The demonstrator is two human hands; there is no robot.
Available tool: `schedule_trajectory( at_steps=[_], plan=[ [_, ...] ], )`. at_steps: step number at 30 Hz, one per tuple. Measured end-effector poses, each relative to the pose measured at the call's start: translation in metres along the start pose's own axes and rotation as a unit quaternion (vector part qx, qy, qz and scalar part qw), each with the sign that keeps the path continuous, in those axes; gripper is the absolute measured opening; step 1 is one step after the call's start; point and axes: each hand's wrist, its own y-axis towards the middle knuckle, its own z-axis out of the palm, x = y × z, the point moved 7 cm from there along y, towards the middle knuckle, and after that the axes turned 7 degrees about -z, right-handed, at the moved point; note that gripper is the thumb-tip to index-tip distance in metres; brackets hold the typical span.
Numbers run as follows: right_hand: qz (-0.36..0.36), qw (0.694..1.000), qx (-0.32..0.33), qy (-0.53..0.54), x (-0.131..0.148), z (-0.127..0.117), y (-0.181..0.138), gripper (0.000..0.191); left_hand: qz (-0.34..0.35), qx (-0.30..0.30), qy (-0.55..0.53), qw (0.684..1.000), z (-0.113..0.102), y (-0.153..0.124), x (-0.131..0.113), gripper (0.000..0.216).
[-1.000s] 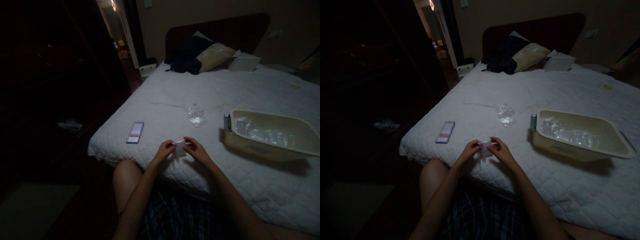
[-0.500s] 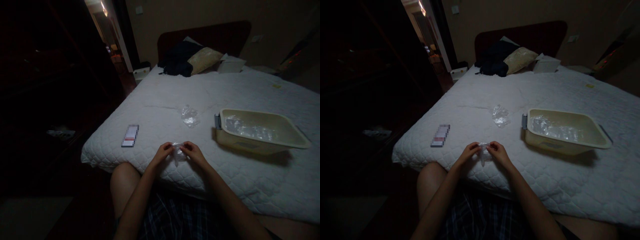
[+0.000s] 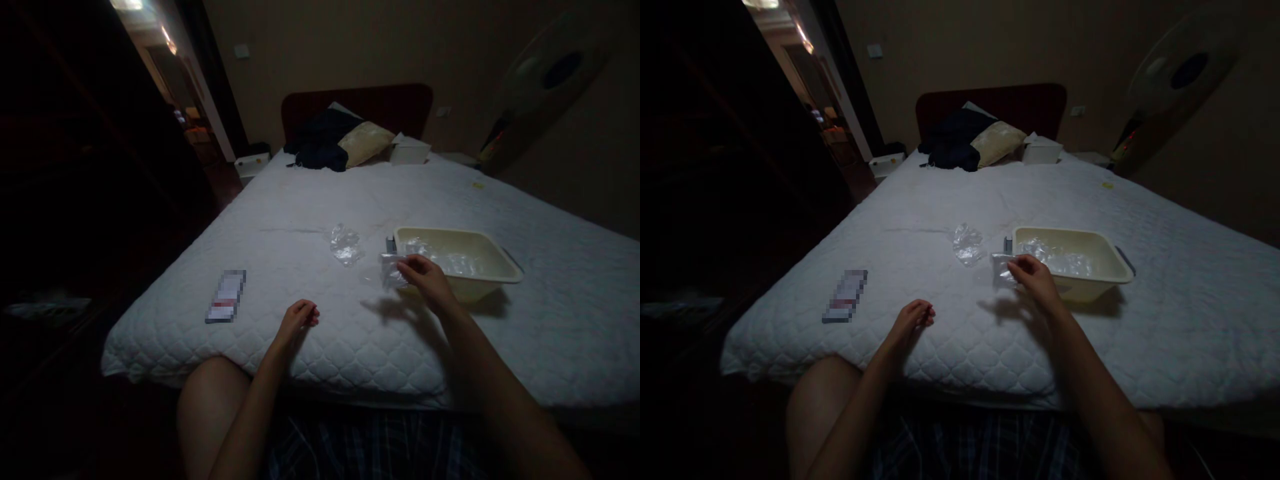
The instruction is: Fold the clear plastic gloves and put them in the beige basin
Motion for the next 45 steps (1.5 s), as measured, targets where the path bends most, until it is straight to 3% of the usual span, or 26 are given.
schedule_trajectory(
  at_steps=[6,11,20,27,30,35,38,43,45],
  plan=[
    [-0.034,0.996,-0.065,-0.055,0.045,-0.073,0.016,0.035,0.001,-0.021,0.020,1.000,0.000,-0.001,0.000,0.031],
    [0.003,0.990,-0.064,-0.123,0.041,-0.103,0.039,0.031,-0.010,-0.039,0.019,0.999,0.002,-0.001,0.002,0.031],
    [0.083,0.978,0.007,-0.193,-0.002,-0.074,0.067,0.022,-0.008,-0.041,0.018,0.999,0.002,-0.003,0.001,0.030],
    [0.131,0.954,0.026,-0.270,-0.026,-0.067,0.067,0.031,-0.004,-0.038,0.018,0.999,0.003,-0.003,0.000,0.032],
    [0.095,0.915,0.028,-0.392,-0.022,-0.071,0.070,0.030,-0.008,-0.043,0.018,0.999,0.002,-0.001,0.001,0.032],
    [-0.031,0.829,0.103,-0.549,-0.003,-0.056,0.074,0.016,-0.014,-0.043,0.019,0.999,0.003,-0.002,0.001,0.032],
    [-0.051,0.833,0.121,-0.537,0.003,-0.050,0.074,0.015,-0.013,-0.046,0.008,0.999,0.005,-0.005,-0.002,0.033],
    [-0.047,0.838,0.264,-0.475,-0.008,-0.031,0.070,0.023,-0.014,-0.054,0.007,0.998,0.006,-0.006,-0.004,0.033],
    [-0.044,0.836,0.287,-0.466,-0.015,-0.027,0.072,0.029,-0.011,-0.053,0.012,0.998,0.006,-0.006,-0.004,0.032]
  ],
)
